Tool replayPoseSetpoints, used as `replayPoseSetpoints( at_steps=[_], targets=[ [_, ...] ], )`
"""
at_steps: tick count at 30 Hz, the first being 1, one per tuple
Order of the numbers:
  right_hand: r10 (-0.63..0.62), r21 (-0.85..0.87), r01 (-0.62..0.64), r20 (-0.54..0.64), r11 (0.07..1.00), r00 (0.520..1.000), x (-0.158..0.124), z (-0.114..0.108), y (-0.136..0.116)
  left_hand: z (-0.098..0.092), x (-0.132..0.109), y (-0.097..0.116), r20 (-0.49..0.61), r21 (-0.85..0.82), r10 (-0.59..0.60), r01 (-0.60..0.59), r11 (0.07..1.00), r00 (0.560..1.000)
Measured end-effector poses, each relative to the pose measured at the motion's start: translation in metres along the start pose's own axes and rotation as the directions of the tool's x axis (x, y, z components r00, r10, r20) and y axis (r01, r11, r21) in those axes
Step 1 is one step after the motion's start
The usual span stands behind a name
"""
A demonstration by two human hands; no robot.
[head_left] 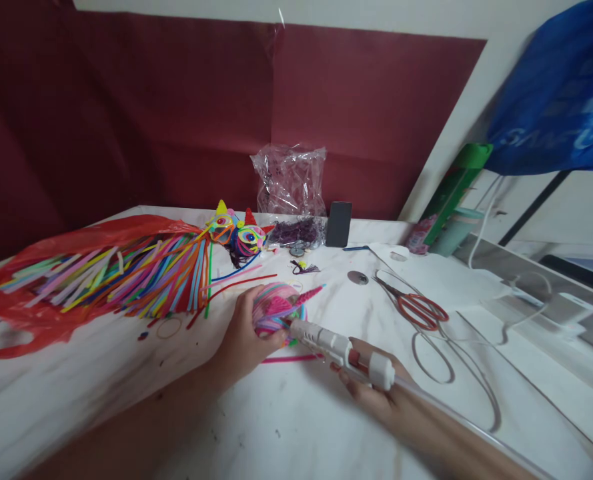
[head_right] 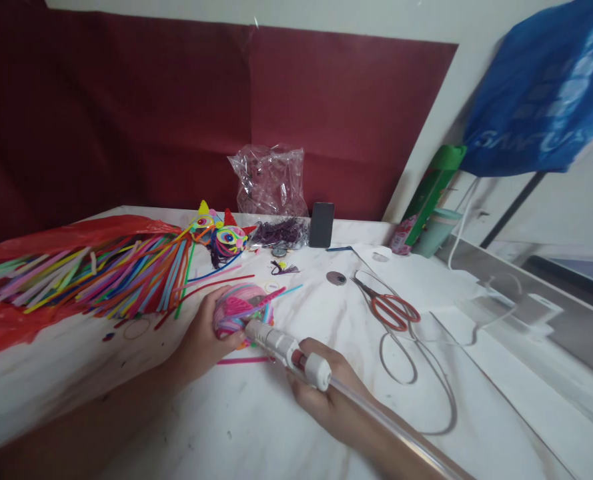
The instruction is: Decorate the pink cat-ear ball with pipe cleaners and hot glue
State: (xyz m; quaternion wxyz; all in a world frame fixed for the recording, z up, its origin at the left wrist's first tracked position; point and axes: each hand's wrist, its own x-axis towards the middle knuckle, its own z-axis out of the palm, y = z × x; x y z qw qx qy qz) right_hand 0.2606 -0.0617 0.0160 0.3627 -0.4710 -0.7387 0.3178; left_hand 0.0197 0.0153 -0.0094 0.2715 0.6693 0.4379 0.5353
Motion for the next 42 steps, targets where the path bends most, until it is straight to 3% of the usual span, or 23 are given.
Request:
replayPoseSetpoints(
  at_steps=[3, 12, 42],
  targets=[
    [-0.003, 0.022, 0.002, 0.049, 1.0, 0.999, 0.0006, 0.0007, -0.0007, 0.0001, 0.0001, 0.0, 0.003, -0.008, 0.013, -0.013, 1.0, 1.0],
    [-0.019, 0.011, 0.019, 0.022, 1.0, 1.0, 0.0008, -0.0006, -0.0014, -0.0002, -0.0013, -0.0032, -0.024, -0.002, -0.051, 0.051, 0.999, 0.998],
    [-0.064, -0.06, 0.063, -0.018, 0.996, 0.998, 0.0021, 0.0005, -0.0033, 0.0006, -0.0007, -0.001, -0.023, 0.016, -0.003, 0.003, 1.0, 1.0]
  ],
)
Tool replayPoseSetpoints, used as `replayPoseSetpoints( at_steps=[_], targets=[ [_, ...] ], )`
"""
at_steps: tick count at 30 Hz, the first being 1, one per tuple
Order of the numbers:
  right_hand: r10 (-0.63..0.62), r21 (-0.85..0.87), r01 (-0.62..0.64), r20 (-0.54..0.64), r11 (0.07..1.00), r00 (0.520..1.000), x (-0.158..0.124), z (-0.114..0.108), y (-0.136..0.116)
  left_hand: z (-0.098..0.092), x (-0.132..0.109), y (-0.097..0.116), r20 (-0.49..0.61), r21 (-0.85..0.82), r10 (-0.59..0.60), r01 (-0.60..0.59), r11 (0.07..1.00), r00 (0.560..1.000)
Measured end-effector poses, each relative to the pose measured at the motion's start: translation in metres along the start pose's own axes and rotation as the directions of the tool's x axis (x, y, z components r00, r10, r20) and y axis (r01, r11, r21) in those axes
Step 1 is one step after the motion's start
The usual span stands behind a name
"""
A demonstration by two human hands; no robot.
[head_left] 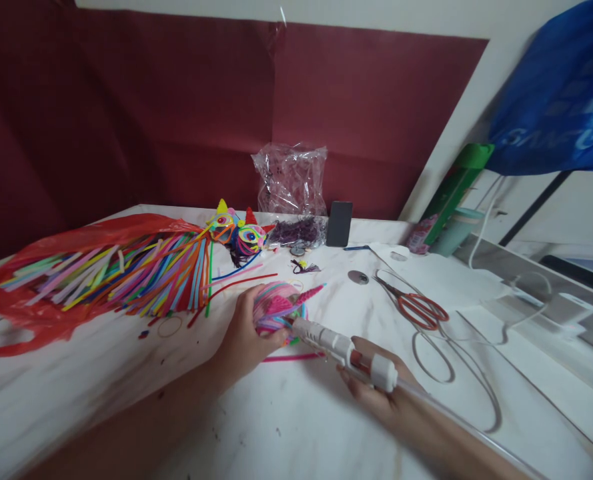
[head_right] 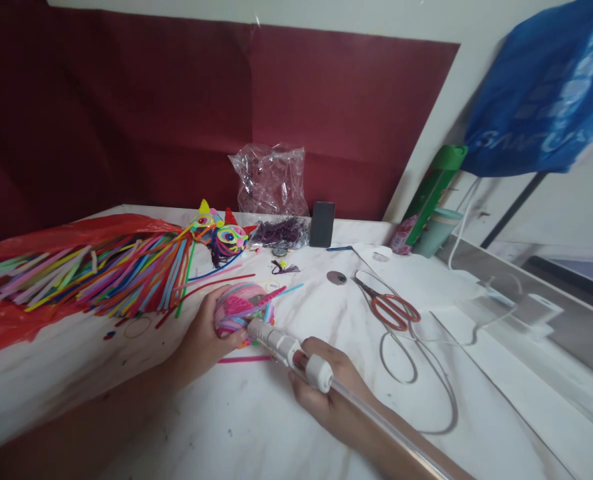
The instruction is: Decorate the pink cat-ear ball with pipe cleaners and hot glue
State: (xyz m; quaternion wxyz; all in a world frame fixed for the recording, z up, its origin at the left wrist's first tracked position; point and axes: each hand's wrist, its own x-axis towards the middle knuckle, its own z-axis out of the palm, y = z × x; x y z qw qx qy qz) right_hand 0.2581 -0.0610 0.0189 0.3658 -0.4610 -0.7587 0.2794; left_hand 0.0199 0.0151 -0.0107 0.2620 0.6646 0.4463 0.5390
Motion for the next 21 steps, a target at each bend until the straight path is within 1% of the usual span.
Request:
replayPoseSetpoints(
  at_steps=[7, 12, 15, 18, 21],
  targets=[
    [-0.009, -0.008, 0.009, -0.002, 1.0, 1.0, 0.0001, 0.0003, -0.0021, -0.0013, 0.0005, 0.0015, 0.013, 0.02, -0.012, 0.011, 1.0, 1.0],
    [0.021, 0.025, -0.021, 0.014, 0.999, 1.0, -0.0005, -0.0015, -0.0003, -0.0025, 0.0013, 0.003, 0.004, -0.019, -0.103, 0.103, 0.994, 0.995],
    [0.009, 0.011, -0.009, -0.001, 1.0, 1.0, -0.0004, -0.0018, 0.0016, -0.0026, 0.0022, 0.0028, -0.011, -0.036, -0.157, 0.156, 0.987, 0.988],
    [-0.024, -0.031, 0.024, -0.009, 0.999, 1.0, 0.0001, -0.0013, 0.0024, -0.002, 0.0032, 0.0022, -0.032, -0.044, -0.168, 0.167, 0.985, 0.985],
    [-0.03, -0.03, 0.03, -0.009, 0.999, 1.0, 0.0011, -0.0012, 0.0005, -0.0013, 0.0038, 0.0017, -0.027, -0.05, -0.169, 0.167, 0.985, 0.985]
  ],
)
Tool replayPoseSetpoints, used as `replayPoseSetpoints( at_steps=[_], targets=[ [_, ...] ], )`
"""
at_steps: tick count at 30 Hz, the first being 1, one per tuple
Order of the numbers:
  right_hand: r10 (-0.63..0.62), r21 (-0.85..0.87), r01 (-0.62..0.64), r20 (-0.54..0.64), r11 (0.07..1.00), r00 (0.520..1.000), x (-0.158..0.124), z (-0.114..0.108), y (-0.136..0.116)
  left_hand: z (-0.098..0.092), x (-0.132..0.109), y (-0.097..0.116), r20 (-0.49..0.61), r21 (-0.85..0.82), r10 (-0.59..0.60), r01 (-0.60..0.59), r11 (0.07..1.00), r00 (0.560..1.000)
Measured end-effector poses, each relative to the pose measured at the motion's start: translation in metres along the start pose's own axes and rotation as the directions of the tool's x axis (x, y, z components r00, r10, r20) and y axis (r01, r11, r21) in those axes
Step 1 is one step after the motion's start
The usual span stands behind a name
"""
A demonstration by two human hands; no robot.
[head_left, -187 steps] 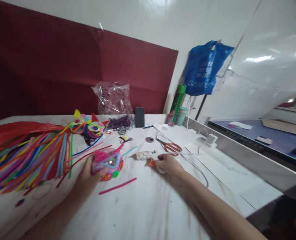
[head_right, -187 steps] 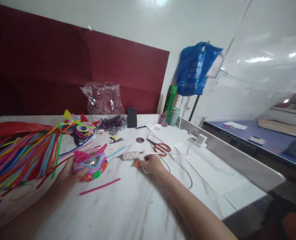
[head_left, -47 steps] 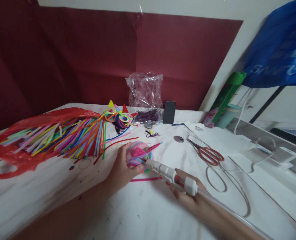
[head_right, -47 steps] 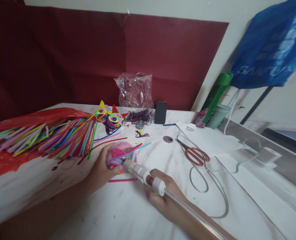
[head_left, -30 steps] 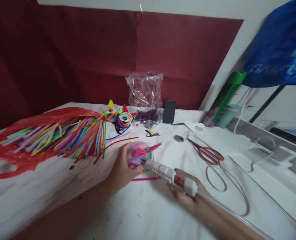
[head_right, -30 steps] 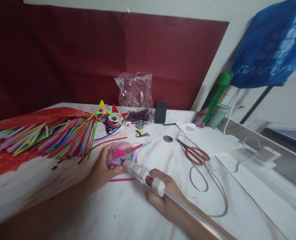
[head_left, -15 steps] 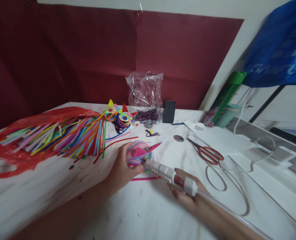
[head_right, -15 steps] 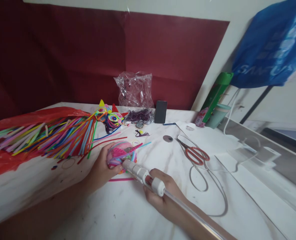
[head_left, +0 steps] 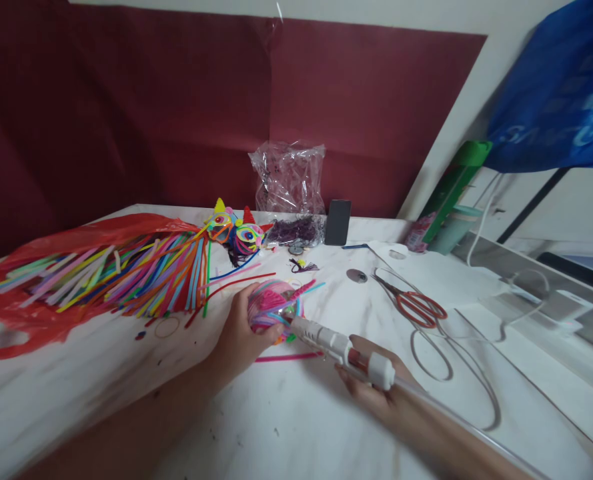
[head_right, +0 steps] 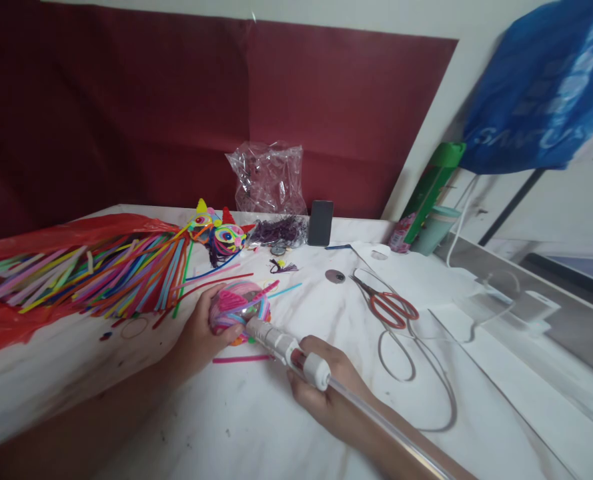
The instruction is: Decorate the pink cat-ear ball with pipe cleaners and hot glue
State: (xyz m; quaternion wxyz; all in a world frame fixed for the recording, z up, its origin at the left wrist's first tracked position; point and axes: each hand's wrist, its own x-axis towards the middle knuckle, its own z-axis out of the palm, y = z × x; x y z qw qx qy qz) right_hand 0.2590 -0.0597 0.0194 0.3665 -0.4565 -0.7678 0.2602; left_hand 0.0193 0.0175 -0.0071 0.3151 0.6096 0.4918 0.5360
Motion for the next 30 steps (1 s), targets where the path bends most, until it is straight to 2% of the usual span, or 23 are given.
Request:
replayPoseSetpoints(
  at_steps=[14, 20, 30],
  targets=[
    [0.09, 0.06, -0.093, 0.046, 0.994, 0.995, 0.0007, -0.0024, -0.0065, -0.0004, -0.0004, -0.0035, -0.011, -0.032, 0.013, -0.014, 0.999, 1.0],
    [0.094, 0.043, -0.096, 0.047, 0.994, 0.994, 0.0005, -0.003, -0.0076, -0.0009, -0.0004, -0.0019, 0.011, -0.03, 0.023, -0.023, 0.999, 1.0],
    [0.069, 0.044, -0.071, 0.041, 0.997, 0.997, 0.0005, -0.0041, -0.0042, -0.0007, 0.001, 0.0009, -0.014, -0.022, -0.037, 0.037, 0.999, 0.999]
  ],
)
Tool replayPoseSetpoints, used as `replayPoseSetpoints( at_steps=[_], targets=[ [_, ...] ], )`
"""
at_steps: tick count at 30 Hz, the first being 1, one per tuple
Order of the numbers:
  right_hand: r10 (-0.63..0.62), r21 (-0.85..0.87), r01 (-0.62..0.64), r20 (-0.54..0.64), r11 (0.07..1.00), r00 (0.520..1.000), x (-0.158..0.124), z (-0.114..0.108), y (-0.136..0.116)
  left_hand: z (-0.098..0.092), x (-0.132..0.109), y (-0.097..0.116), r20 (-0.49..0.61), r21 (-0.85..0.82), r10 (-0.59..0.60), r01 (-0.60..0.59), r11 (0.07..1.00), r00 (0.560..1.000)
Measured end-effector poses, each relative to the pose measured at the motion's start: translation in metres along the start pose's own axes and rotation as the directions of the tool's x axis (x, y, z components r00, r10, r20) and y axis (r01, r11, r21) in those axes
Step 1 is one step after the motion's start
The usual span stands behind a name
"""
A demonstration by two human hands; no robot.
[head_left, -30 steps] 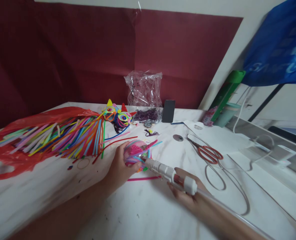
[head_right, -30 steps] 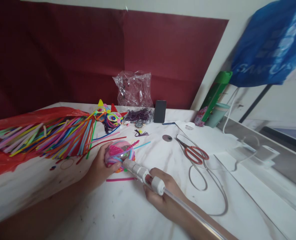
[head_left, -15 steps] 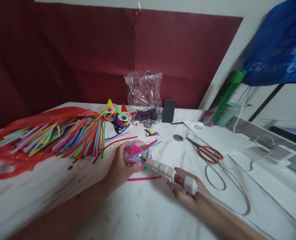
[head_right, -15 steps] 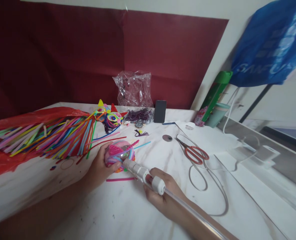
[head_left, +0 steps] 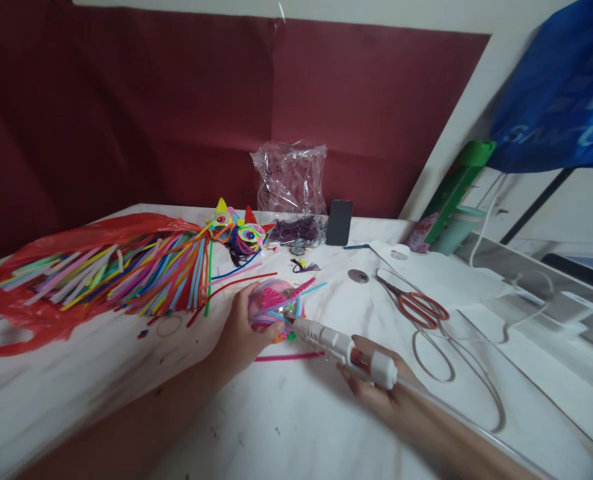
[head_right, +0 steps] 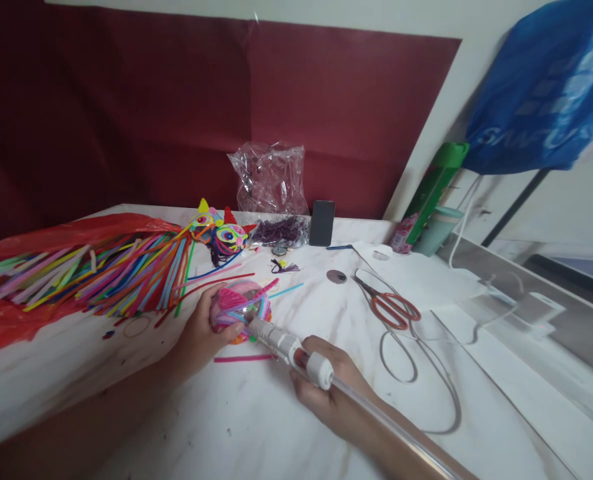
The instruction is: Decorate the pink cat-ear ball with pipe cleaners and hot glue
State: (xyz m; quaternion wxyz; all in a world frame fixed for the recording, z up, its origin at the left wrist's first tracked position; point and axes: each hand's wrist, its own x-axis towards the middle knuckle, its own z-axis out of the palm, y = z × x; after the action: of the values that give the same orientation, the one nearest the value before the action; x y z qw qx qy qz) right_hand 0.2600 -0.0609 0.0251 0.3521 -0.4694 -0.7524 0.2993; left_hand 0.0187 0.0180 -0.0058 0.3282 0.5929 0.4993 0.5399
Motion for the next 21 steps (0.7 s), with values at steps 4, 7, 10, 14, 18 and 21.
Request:
replayPoseSetpoints(
  at_steps=[4, 7, 10, 14, 18, 21],
  targets=[
    [0.027, 0.003, -0.027, 0.01, 1.0, 1.0, 0.001, 0.0, -0.001, 0.0, 0.0, 0.0, 0.015, 0.013, 0.013, -0.013, 1.0, 1.0],
    [0.043, 0.022, -0.043, 0.013, 0.999, 0.999, 0.001, 0.0, -0.003, 0.0, 0.0, 0.0, 0.022, 0.027, 0.009, -0.01, 1.0, 1.0],
    [0.064, 0.045, -0.065, 0.029, 0.997, 0.998, 0.0, -0.001, -0.005, 0.001, 0.0, -0.002, 0.015, 0.019, 0.015, -0.015, 1.0, 1.0],
    [0.062, 0.048, -0.063, 0.035, 0.997, 0.997, 0.001, -0.002, -0.008, 0.001, 0.001, -0.008, 0.012, -0.017, 0.069, -0.069, 0.998, 0.998],
    [0.053, 0.046, -0.054, 0.027, 0.997, 0.998, 0.001, -0.001, -0.009, 0.002, 0.0, -0.01, 0.025, -0.034, 0.082, -0.082, 0.996, 0.996],
    [0.061, 0.041, -0.062, 0.03, 0.997, 0.998, 0.0, -0.001, -0.01, 0.002, -0.002, -0.006, 0.059, -0.052, 0.063, -0.06, 0.997, 0.996]
  ],
)
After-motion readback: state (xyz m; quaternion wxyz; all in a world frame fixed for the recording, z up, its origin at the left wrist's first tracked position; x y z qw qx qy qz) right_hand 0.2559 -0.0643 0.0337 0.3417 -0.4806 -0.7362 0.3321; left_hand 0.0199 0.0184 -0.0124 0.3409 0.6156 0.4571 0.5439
